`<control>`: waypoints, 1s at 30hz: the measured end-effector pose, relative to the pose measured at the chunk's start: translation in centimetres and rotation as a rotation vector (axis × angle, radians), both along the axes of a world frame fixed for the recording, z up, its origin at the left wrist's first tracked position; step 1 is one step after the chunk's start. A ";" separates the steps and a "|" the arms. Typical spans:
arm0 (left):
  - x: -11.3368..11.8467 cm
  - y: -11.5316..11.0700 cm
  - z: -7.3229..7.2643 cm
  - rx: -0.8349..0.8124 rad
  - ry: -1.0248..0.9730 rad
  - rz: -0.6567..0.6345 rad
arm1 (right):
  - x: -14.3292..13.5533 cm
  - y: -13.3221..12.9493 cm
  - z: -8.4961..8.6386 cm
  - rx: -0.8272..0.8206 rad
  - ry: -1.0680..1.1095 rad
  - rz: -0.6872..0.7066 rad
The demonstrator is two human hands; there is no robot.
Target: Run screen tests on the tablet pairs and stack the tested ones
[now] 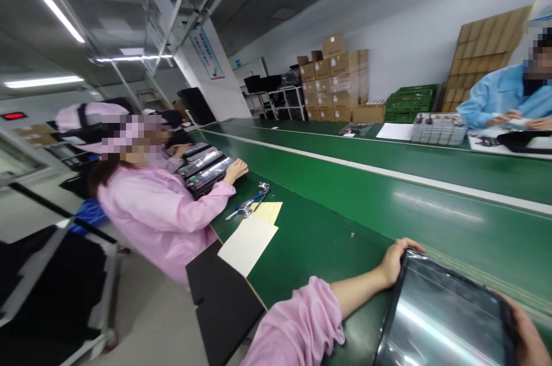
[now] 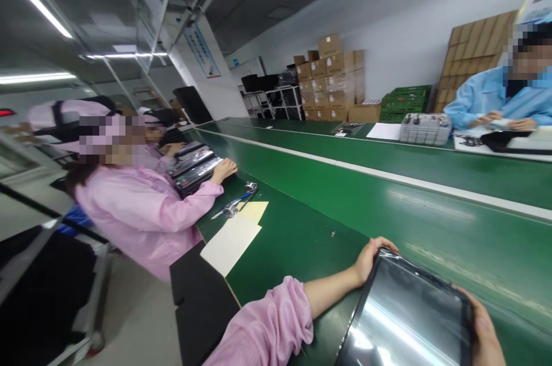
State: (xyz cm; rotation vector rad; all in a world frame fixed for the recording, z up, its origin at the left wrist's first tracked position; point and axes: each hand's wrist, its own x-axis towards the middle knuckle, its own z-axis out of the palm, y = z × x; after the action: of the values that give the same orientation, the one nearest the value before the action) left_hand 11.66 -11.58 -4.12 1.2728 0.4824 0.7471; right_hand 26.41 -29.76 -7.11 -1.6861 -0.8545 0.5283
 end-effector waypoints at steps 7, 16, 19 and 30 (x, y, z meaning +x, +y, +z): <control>-0.6 0.2 0.6 -0.053 -0.060 -0.053 | -2.3 1.6 2.6 0.302 0.225 -0.221; -0.7 0.8 0.3 -0.091 -0.083 -0.115 | -2.7 1.8 2.4 0.409 0.238 -0.176; -0.8 0.7 0.5 -0.066 -0.076 -0.100 | -2.8 1.8 2.2 0.417 0.242 -0.167; -0.9 1.0 1.1 0.070 -0.006 -0.068 | -2.7 1.6 2.2 0.409 0.238 -0.152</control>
State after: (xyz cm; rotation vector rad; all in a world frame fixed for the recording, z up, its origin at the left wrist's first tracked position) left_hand 10.76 -10.56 -3.05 1.3451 0.4096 0.7159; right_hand 23.74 -28.18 -4.90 -1.2719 -0.6065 0.4070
